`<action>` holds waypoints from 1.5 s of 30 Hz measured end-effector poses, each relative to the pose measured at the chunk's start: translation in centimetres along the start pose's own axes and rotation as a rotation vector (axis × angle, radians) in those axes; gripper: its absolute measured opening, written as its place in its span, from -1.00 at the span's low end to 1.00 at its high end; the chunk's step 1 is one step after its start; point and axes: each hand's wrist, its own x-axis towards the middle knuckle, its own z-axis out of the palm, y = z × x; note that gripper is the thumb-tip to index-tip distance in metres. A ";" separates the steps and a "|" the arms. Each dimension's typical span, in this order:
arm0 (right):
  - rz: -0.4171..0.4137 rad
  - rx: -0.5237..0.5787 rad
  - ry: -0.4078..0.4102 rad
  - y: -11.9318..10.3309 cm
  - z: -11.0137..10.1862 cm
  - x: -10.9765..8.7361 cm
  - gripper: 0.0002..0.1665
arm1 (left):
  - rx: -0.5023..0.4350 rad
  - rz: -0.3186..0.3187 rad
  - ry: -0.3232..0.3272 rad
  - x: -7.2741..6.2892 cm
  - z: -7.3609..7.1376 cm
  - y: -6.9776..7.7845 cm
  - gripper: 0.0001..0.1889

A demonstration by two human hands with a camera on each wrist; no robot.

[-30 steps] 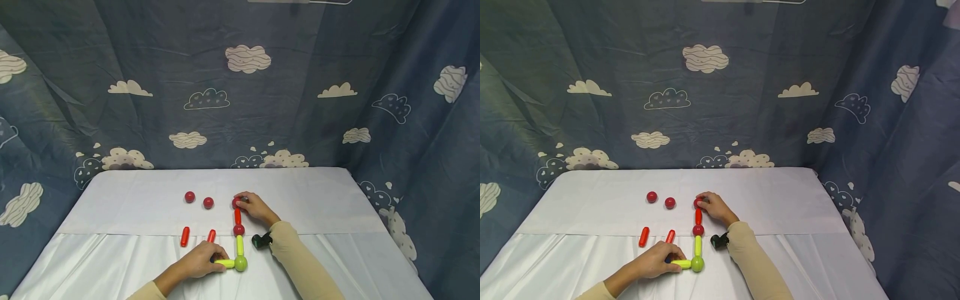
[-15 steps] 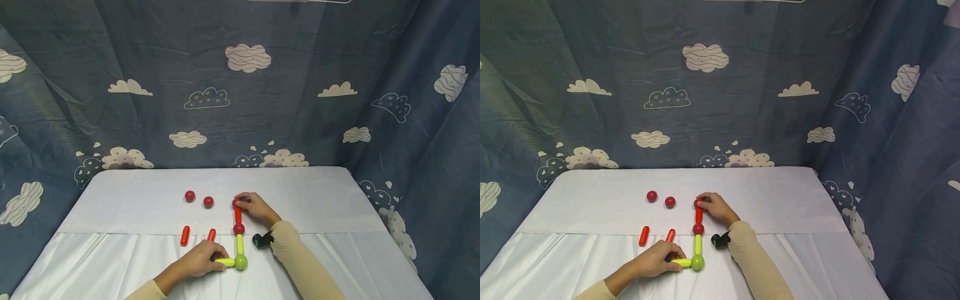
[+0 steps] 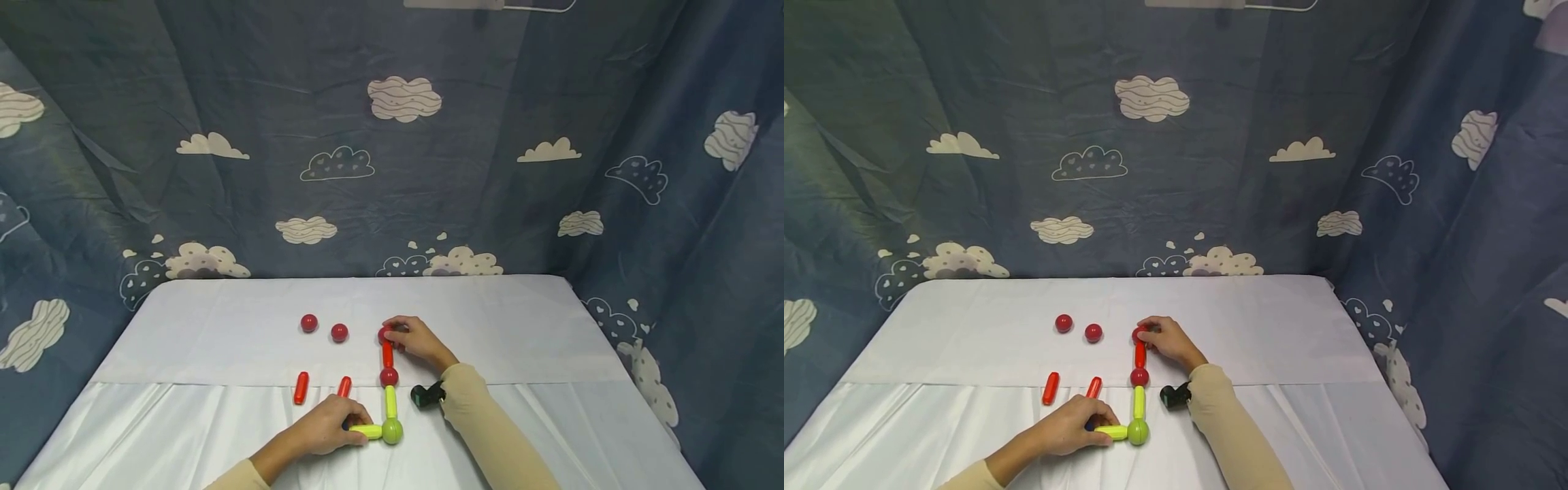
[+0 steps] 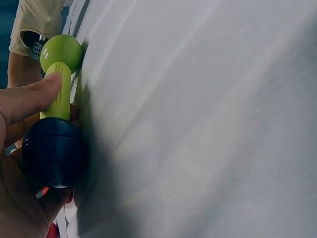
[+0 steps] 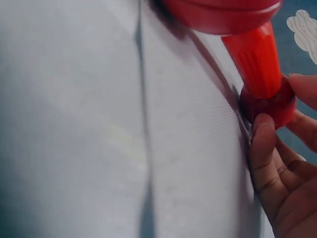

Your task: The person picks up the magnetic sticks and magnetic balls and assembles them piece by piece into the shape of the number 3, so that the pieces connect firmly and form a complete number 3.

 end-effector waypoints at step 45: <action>0.271 0.327 0.157 -0.3 1.4 -3.3 -0.68 | -0.005 0.033 -0.005 0.2 0.0 -0.1 -0.85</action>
